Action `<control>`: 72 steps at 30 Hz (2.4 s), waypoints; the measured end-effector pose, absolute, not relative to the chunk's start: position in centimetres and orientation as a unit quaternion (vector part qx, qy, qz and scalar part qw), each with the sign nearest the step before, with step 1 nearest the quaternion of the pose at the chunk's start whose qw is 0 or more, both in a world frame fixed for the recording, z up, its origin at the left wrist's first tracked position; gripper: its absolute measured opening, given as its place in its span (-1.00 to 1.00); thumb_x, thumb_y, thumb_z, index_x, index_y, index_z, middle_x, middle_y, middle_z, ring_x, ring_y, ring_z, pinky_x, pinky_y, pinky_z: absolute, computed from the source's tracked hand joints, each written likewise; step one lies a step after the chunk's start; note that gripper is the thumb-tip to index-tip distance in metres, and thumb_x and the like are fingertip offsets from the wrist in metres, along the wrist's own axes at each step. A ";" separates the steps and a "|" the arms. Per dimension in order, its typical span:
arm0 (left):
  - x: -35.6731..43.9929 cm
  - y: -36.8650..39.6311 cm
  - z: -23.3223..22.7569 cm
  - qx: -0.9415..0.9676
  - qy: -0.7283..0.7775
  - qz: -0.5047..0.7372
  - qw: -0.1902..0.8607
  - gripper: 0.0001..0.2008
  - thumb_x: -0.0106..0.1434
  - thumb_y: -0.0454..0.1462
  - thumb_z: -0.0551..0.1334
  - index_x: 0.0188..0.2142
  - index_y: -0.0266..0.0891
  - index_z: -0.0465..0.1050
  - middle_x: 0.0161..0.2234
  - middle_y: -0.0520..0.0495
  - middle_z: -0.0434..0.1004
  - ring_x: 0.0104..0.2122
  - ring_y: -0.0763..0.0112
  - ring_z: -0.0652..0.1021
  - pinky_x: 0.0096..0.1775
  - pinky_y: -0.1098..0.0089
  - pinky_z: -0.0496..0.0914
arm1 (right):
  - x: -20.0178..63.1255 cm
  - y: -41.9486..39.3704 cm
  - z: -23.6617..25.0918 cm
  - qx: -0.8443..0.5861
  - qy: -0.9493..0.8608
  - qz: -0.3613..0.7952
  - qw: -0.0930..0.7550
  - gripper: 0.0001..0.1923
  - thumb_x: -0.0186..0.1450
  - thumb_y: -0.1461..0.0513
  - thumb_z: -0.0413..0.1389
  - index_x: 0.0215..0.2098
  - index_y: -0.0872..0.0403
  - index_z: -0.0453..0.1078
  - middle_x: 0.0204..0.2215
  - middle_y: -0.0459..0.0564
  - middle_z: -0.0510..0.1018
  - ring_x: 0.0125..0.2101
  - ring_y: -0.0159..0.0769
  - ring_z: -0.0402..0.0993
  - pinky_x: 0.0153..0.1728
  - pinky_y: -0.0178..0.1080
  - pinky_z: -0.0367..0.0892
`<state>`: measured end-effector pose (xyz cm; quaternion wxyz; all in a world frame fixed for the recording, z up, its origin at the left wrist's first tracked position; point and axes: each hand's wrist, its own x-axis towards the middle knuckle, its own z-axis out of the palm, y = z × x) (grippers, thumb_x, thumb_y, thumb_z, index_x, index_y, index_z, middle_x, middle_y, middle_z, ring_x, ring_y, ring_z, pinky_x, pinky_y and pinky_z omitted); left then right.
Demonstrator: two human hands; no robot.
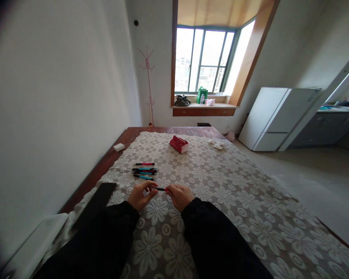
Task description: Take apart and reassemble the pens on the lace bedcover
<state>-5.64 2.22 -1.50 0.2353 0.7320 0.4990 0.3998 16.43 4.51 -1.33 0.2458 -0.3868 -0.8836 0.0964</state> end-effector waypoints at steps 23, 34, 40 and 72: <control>-5.8 2.1 -1.4 0.768 0.500 0.358 0.179 -0.80 0.30 -0.15 0.15 -0.32 -0.19 0.47 -0.39 -0.03 0.50 -0.37 0.39 0.47 -0.29 0.40 0.32 | 16.5 4.3 -0.8 -0.405 -0.889 0.087 0.197 -0.79 0.40 0.19 -0.06 -0.23 0.04 0.40 -0.35 -0.03 0.59 -0.37 -0.29 0.51 -0.38 -0.32 0.20; -5.8 2.2 -1.4 0.767 0.508 0.348 0.180 -0.79 0.30 -0.18 0.14 -0.35 -0.20 0.51 -0.44 -0.02 0.48 -0.39 0.40 0.46 -0.30 0.41 0.31 | 16.5 4.2 -0.9 -0.406 -0.890 0.087 0.189 -0.80 0.40 0.20 -0.06 -0.22 0.04 0.40 -0.36 -0.03 0.59 -0.37 -0.30 0.51 -0.39 -0.32 0.18; -5.6 2.0 -1.2 0.756 0.503 0.368 0.198 -0.73 0.33 -0.12 0.10 -0.30 -0.20 0.49 -0.36 -0.03 0.53 -0.34 0.38 0.49 -0.27 0.40 0.33 | 16.5 4.2 -0.9 -0.411 -0.887 0.082 0.195 -0.80 0.40 0.19 -0.05 -0.22 0.03 0.41 -0.36 -0.03 0.59 -0.38 -0.31 0.50 -0.39 -0.33 0.18; -5.7 1.9 -0.8 0.808 0.482 0.294 0.166 -0.64 0.38 -0.13 0.03 -0.43 -0.17 0.48 -0.42 -0.04 0.52 -0.30 0.33 0.48 -0.20 0.37 0.31 | 16.5 4.5 -1.3 -0.356 -0.908 0.040 0.217 -0.77 0.42 0.18 -0.06 -0.23 0.05 0.41 -0.37 0.00 0.56 -0.33 -0.29 0.43 -0.28 -0.29 0.21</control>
